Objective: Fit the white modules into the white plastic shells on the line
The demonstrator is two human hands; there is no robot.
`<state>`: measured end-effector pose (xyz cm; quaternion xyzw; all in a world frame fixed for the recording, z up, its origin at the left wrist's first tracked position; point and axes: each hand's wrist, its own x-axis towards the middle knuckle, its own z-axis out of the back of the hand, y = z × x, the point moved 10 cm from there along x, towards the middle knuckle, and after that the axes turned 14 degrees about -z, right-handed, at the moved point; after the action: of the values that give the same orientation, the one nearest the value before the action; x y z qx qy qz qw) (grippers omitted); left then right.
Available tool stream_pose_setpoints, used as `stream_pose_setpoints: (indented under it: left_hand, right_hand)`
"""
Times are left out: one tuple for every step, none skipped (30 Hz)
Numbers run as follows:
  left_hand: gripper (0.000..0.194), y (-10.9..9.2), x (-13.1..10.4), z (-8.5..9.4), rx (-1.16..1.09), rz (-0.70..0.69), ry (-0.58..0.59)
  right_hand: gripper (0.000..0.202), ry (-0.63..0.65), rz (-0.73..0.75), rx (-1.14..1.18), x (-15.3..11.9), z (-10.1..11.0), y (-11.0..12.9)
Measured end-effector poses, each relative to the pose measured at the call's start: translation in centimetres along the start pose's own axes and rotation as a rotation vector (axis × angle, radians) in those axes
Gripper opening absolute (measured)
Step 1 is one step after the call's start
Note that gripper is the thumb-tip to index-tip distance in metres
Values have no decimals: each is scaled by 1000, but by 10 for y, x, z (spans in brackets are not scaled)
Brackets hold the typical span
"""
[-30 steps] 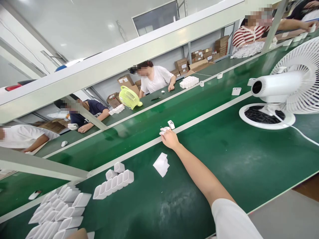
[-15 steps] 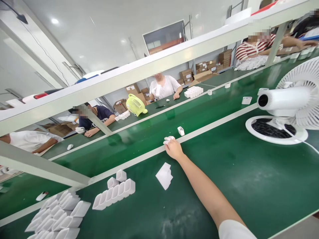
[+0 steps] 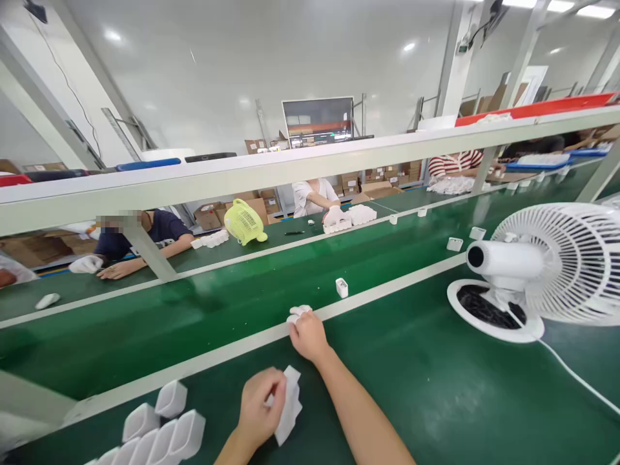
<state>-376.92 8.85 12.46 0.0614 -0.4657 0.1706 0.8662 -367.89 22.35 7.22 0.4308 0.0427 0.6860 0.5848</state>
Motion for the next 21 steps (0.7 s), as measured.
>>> stream_pose_setpoints:
  left_hand:
    - [23,-1,0,-5,8,-35,9]
    - [23,0,0,-10,18,-54,19]
    - [21,1,-1,-13,27,-58,28]
    - [20,4,-3,-15,34,-51,36]
    - [20,6,-4,-17,38,-40,45]
    - [20,10,-7,-20,37,-26,59]
    - [20,13,-9,-22,32,-11,78]
    - [20,17,-12,-25,32,5,97]
    - [20,21,-16,-28,32,24,111]
    - [21,24,-19,-30,32,43,116]
    - [21,28,-23,-31,30,61,111]
    - [21,30,-26,-32,26,72,99]
    - [22,31,-28,-32,24,79,84]
    - [22,32,-30,-33,23,85,74]
    - [22,32,-32,-34,22,90,66]
    - [22,32,-33,-35,22,96,61]
    - [22,32,-34,-36,20,101,60]
    - [22,32,-34,-37,20,105,63]
    - [21,31,-33,-37,22,104,70]
    - [21,31,-32,-38,27,95,82]
    - [21,29,-30,-38,31,74,103]
  right_hand:
    - [9,9,8,1,0,-1,2]
    - [11,16,12,3,1,-3,4]
    - [13,22,12,7,1,-4,4]
    - [16,25,7,11,2,-4,4]
    - [18,27,-2,17,3,-5,4]
    - [20,28,-11,22,4,-5,3]
    - [21,29,-21,29,5,-6,1]
    - [23,28,-29,35,6,-5,0]
    - [23,29,-35,42,6,-5,-1]
    - [24,29,-40,48,6,-5,-2]
    - [25,30,-42,55,6,-5,-3]
    - [25,32,-44,60,6,-5,-3]
    - [26,34,-46,65,5,-5,-3]
    - [26,36,-47,69,5,-5,-4]
    - [26,38,-47,71,5,-5,-4]
    - [26,38,-45,73,4,-5,-4]
    - [26,38,-43,73,4,-5,-4]
    - [27,36,-40,72,4,-4,-3]
    - [27,33,-36,69,4,-4,-3]
    - [26,29,-31,67,5,-4,-3]
    - [26,23,-24,64,5,-3,-3]
